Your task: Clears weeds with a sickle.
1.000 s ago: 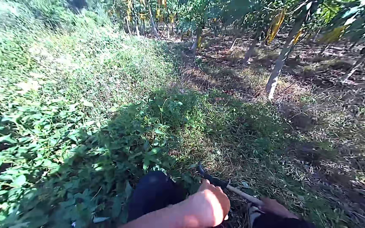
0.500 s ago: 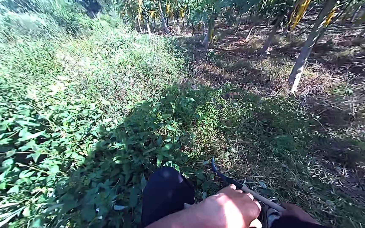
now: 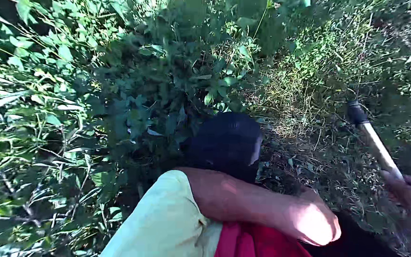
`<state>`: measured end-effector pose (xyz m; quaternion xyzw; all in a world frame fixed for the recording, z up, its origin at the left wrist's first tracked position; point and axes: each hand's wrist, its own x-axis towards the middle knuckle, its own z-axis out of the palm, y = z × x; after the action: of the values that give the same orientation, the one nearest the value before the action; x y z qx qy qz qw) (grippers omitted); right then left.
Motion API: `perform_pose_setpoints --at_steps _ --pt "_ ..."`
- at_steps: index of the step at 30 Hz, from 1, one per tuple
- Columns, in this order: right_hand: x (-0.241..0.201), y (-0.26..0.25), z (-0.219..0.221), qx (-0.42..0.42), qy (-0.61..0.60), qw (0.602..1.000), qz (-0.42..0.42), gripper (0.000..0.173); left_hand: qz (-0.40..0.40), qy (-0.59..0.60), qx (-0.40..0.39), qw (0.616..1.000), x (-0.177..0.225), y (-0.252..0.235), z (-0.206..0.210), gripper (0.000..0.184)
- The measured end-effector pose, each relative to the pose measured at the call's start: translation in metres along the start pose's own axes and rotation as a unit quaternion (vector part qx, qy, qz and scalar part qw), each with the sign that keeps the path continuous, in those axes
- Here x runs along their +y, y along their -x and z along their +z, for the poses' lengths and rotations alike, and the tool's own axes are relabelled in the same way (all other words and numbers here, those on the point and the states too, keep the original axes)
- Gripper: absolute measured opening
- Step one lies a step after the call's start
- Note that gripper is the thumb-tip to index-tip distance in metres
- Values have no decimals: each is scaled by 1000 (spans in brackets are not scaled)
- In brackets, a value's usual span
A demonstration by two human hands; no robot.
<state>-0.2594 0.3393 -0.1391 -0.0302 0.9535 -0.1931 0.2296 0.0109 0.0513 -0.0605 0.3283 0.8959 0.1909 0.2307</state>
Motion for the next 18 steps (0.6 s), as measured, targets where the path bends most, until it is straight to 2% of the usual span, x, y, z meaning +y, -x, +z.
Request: perform_pose_setpoints --at_steps 2,3,5,7,10,12,13,15,17,18 --pt "-46 -20 -3 30 88 995 -29 70 -24 -2 -13 1000 -5 -14 2 24" --pt "-82 -18 1 31 115 991 -55 72 -33 5 -13 999 -6 -17 1 25" --pt "-165 10 21 15 144 980 -133 64 -31 -7 8 999 -4 -18 0 25" --pt "-224 39 51 -11 172 957 -233 56 -17 -25 13 999 1 -20 -2 21" --pt "-266 63 98 -15 276 875 -397 54 -8 -22 -7 1000 10 -27 -1 20" --pt "-261 43 116 0 347 827 -441 52 -11 -18 -35 999 16 -34 1 21" --pt "-247 18 115 -4 378 833 -405 52 -13 -22 -47 999 18 -35 1 22" --pt "-192 -40 90 -3 402 882 -245 57 -18 -28 -63 997 23 -32 2 21" --pt "-134 -75 42 30 356 932 -63 71 -19 -5 -47 999 22 -24 1 20" --pt "-117 -77 21 52 333 942 -7 76 -19 8 -35 999 20 -19 1 20"
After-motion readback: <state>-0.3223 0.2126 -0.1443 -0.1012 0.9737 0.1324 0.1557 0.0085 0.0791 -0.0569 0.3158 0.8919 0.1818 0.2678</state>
